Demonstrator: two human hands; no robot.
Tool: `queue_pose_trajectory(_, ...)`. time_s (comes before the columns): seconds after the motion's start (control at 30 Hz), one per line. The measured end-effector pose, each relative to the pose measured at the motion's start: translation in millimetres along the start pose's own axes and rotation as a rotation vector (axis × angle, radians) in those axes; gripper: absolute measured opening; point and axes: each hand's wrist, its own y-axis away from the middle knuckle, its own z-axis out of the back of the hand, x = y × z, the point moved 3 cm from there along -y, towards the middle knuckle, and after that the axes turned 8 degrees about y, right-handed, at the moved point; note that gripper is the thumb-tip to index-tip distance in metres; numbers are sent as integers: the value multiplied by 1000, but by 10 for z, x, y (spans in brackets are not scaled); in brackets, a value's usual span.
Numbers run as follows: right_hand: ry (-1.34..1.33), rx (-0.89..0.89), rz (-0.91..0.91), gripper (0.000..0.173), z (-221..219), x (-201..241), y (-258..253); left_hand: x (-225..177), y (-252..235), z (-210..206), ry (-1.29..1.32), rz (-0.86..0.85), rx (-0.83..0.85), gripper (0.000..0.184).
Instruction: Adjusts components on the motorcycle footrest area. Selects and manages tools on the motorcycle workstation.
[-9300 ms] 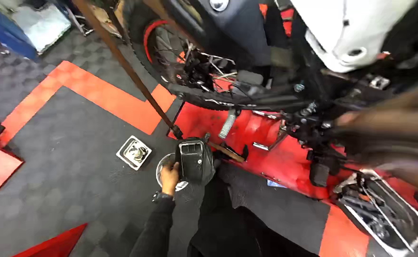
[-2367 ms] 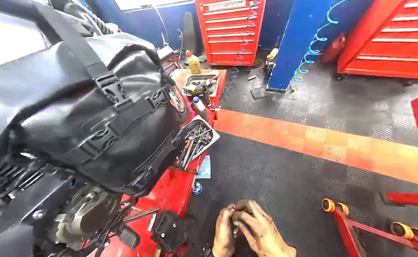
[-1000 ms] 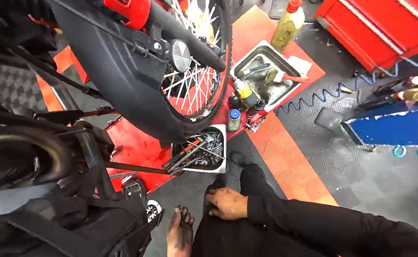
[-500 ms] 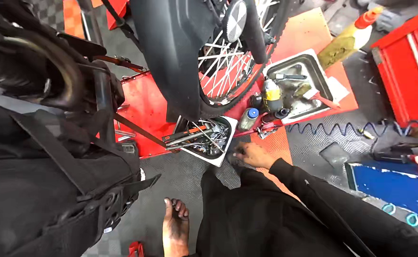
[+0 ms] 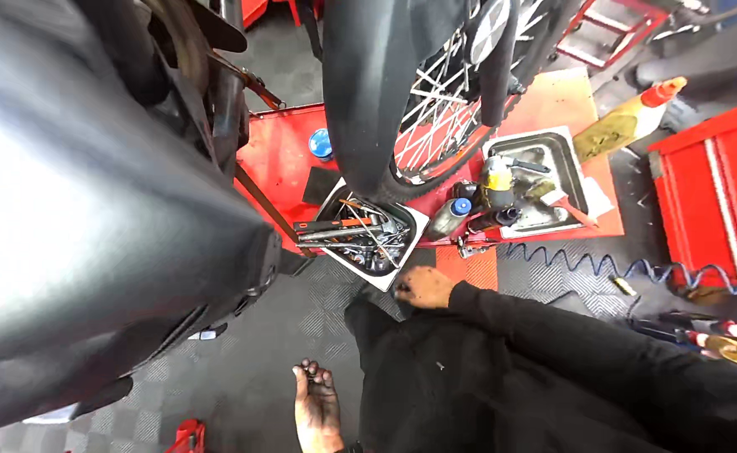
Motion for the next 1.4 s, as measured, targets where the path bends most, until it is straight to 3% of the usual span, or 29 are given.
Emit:
queue_pose_trajectory(0.13,78,302,156,45,-296,156,78,90,-82,190,41,6,-22,38)
queue_pose_trajectory(0.2,82,296,136,47,-205,102,152,103,-75,241,31,-14,-19,41)
queue_pose_trajectory(0.27,26,51,0,42,100,-25,288,67,-59,242,36,-38,7,46)
queue_pose_trajectory(0.37,-22,-620,-316,29,791,-482,572,-64,-19,242,54,-47,33,50)
queue_pose_trajectory(0.43,-31,-925,-540,40,1364,-989,703,-149,22,182,-14,-47,29,49)
queue_pose_trajectory(0.5,-117,-909,-747,84,1744,-1551,671,-210,80,93,-149,-44,7,48)
queue_pose_trajectory(0.57,-216,-701,-849,113,1823,-2001,430,-225,138,-53,-227,-25,-20,51)
queue_pose_trajectory(0.6,-230,-608,-873,115,1777,-2156,275,-226,154,-170,-262,-16,-36,54)
queue_pose_trajectory(0.7,-235,-568,-895,90,1678,-2295,69,-240,160,-503,-399,19,24,66)
queue_pose_trajectory(0.77,-260,-604,-896,83,1724,-2258,156,-259,158,-677,-462,31,97,69)
queue_pose_trajectory(0.9,-286,-711,-871,80,1993,-2119,606,-154,140,-900,-582,26,57,65)
queue_pose_trajectory(1.03,-241,-812,-844,79,2246,-1750,1213,128,171,-1005,-871,-4,123,56)
queue_pose_trajectory(1.1,-214,-868,-795,79,2281,-1372,1610,322,211,-1110,-1139,-68,285,42)
queue_pose_trajectory(1.17,-199,-898,-704,79,2243,-929,1984,519,348,-1309,-1521,-238,543,34)
queue_pose_trajectory(1.23,-207,-901,-631,80,2155,-519,2223,777,612,-1532,-1760,-484,837,40)
queue_pose_trajectory(1.3,-306,-865,-559,74,1929,-186,2261,1049,876,-1685,-1806,-714,1069,46)
queue_pose_trajectory(1.4,-669,-750,-488,65,1378,108,1937,1271,975,-1629,-1910,-801,1097,48)
